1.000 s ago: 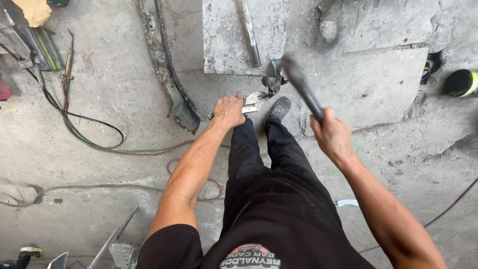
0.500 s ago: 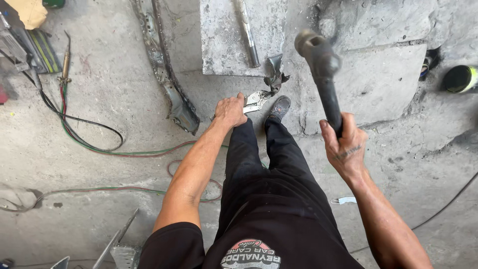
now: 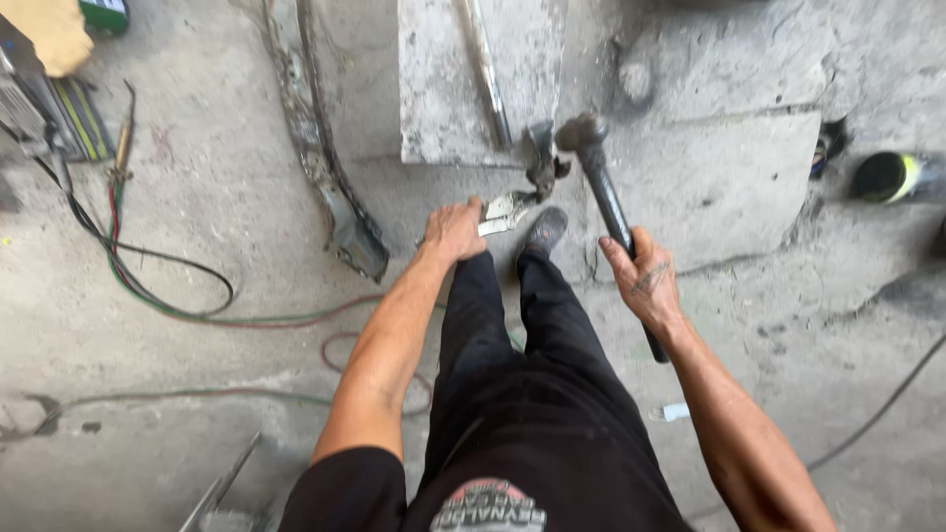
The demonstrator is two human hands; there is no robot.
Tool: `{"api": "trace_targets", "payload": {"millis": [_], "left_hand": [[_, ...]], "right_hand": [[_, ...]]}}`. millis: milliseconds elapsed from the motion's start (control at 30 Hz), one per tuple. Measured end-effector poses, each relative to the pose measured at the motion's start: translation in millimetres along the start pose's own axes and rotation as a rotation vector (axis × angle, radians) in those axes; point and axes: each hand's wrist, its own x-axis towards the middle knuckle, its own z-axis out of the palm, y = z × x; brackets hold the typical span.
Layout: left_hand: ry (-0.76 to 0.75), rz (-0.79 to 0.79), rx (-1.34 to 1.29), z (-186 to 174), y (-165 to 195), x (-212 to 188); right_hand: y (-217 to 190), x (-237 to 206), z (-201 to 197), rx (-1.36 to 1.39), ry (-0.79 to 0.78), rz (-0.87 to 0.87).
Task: The person uses locking pliers to grip a bent metal bracket and repeatedly strikes it with a sledgehammer to straighten it. The bracket is repositioned several times during the process to target different bent areas.
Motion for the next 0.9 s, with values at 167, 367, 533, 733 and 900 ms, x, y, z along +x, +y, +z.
{"api": "trace_targets", "payload": {"millis": [167,367,533,733,900], "left_hand": [[0.006,-0.008,-0.044,11,7,2],[-0.059,-0.037,-0.067,9,18,7],[-0.019,-0.037,-0.042,3,21,10],[-0.030,-0.022,-0.044,10,13,12],[-0.010,-0.031,-0.079,17,10,10]], "right_hand": [[-14,-22,-18,0.187,0.001,0.024],[-18,-8,5,0.428,-0.106,0.203],[-17,6,28,0.628,-0.220,0.399],[-17,-21,9,0.555,-0.066,0.218],[-14,-27,18,0.444,0.110,-0.030]]}}
